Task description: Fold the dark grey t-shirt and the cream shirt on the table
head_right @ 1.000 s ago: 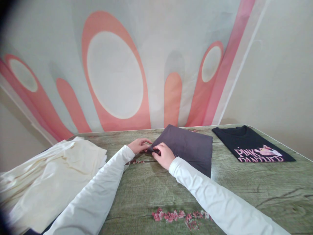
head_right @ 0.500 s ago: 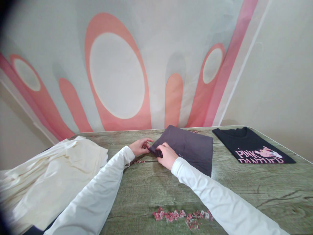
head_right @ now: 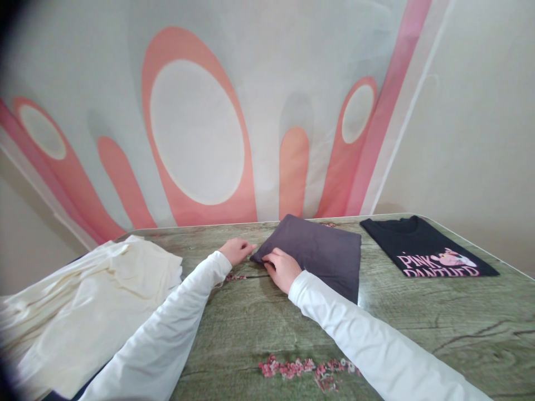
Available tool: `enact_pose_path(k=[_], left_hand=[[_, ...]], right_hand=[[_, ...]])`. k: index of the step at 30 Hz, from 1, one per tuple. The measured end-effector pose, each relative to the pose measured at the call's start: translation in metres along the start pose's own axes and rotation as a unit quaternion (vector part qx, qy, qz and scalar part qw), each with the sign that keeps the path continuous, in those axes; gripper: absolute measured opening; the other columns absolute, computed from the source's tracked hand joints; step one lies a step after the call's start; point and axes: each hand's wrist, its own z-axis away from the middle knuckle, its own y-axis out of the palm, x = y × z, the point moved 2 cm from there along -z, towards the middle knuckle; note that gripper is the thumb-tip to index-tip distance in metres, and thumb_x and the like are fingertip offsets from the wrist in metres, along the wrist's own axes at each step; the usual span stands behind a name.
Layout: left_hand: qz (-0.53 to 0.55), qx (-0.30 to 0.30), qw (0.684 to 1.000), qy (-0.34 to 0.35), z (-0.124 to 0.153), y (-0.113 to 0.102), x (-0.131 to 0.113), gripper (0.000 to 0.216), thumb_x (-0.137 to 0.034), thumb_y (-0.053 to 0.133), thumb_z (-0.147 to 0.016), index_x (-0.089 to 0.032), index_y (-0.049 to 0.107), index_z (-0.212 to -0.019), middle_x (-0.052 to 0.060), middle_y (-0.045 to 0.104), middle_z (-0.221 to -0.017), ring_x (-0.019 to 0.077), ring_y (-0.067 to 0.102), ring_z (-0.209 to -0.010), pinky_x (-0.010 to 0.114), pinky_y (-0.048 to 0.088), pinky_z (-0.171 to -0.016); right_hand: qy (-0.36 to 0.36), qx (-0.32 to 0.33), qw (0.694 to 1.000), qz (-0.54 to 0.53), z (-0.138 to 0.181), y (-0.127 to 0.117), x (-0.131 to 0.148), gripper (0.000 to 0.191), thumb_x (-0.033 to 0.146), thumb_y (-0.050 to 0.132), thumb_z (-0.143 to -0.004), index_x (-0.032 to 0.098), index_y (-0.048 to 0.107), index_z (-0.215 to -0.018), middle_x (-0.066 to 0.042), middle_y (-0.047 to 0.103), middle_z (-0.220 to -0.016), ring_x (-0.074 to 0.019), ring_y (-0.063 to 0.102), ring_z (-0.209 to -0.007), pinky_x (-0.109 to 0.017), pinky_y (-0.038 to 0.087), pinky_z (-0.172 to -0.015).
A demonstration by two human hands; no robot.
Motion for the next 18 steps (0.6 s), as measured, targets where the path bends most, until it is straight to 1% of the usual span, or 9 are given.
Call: enact_pose_path(k=[2,4,6,8,10,12,14,16,18], left_hand=[[0.013,0.036,0.999,-0.026,0.0,0.003,-0.003,0.048,-0.051,0.04,-0.078,-0.017,0.061,-0.051,0.002,0.055,-0.046,0.0153,0.053,-0.051,0.024,0.038,-0.054],[0.021,0.053,0.997,-0.049,0.001,0.006,-0.005,0.049,-0.056,0.044,-0.073,-0.017,0.062,-0.05,0.001,0.054,-0.043,0.0149,0.053,-0.05,0.023,0.037,-0.051],[0.016,0.042,0.997,-0.054,0.001,0.008,-0.007,0.042,-0.053,0.052,-0.068,-0.017,0.062,-0.049,-0.001,0.052,-0.04,0.0142,0.052,-0.049,0.022,0.034,-0.048],[0.024,0.021,0.998,-0.047,0.002,0.008,-0.01,0.035,-0.047,0.056,-0.066,-0.016,0.061,-0.049,-0.002,0.051,-0.039,0.0131,0.051,-0.047,0.022,0.033,-0.046],[0.069,-0.003,0.997,-0.043,0.002,0.008,-0.013,0.032,-0.042,0.055,-0.068,-0.015,0.06,-0.05,-0.002,0.053,-0.041,0.0117,0.051,-0.046,0.021,0.034,-0.046],[0.153,-0.016,0.987,-0.05,0.001,0.009,-0.018,0.029,-0.038,0.053,-0.071,-0.014,0.057,-0.054,-0.001,0.057,-0.047,0.0105,0.053,-0.045,0.019,0.037,-0.045],[0.269,0.0,0.961,-0.072,-0.001,0.012,-0.023,0.025,-0.034,0.051,-0.074,-0.014,0.053,-0.06,0.001,0.062,-0.056,0.0106,0.057,-0.047,0.018,0.039,-0.043],[0.386,0.037,0.916,-0.101,-0.002,0.016,-0.027,0.02,-0.031,0.049,-0.078,-0.014,0.049,-0.066,0.003,0.064,-0.062,0.0122,0.061,-0.051,0.017,0.041,-0.042],[0.48,0.067,0.865,-0.128,-0.002,0.021,-0.029,0.017,-0.029,0.047,-0.08,-0.015,0.046,-0.071,0.004,0.065,-0.064,0.0148,0.063,-0.055,0.019,0.045,-0.045]], right_hand=[[0.009,-0.019,1.0,-0.016,0.0,0.0,0.0,0.017,0.018,0.048,-0.079,0.019,0.06,-0.091,-0.003,0.054,-0.08,-0.013,0.053,-0.069,-0.026,0.043,-0.066],[0.02,-0.03,0.999,-0.026,-0.001,-0.001,0.0,0.014,0.018,0.048,-0.079,0.019,0.057,-0.089,-0.002,0.054,-0.078,-0.0125,0.051,-0.065,-0.026,0.042,-0.064],[0.029,-0.019,0.999,-0.026,-0.002,-0.003,0.0,0.014,0.016,0.049,-0.077,0.02,0.055,-0.089,-0.001,0.053,-0.076,-0.0118,0.05,-0.063,-0.025,0.042,-0.063],[0.037,0.011,0.999,-0.01,-0.002,-0.006,0.001,0.02,0.016,0.053,-0.074,0.02,0.053,-0.094,-0.001,0.053,-0.08,-0.0114,0.05,-0.063,-0.026,0.041,-0.064],[0.044,0.036,0.998,0.021,-0.001,-0.013,0.003,0.031,0.018,0.058,-0.069,0.019,0.051,-0.099,-0.003,0.053,-0.087,-0.0123,0.051,-0.066,-0.026,0.041,-0.066],[0.048,0.042,0.996,0.066,0.003,-0.022,0.006,0.034,0.018,0.059,-0.067,0.018,0.05,-0.1,-0.006,0.051,-0.092,-0.0147,0.052,-0.075,-0.027,0.041,-0.07],[0.051,0.042,0.991,0.117,0.01,-0.031,0.008,0.031,0.017,0.056,-0.067,0.018,0.05,-0.097,-0.006,0.051,-0.092,-0.017,0.052,-0.082,-0.027,0.04,-0.073],[0.05,0.043,0.985,0.161,0.017,-0.038,0.009,0.028,0.015,0.053,-0.069,0.018,0.051,-0.096,-0.007,0.051,-0.092,-0.0182,0.052,-0.085,-0.027,0.04,-0.074],[0.051,0.034,0.982,0.18,0.022,-0.042,0.007,0.025,0.014,0.049,-0.072,0.017,0.051,-0.097,-0.008,0.052,-0.093,-0.0177,0.053,-0.084,-0.027,0.04,-0.074]])
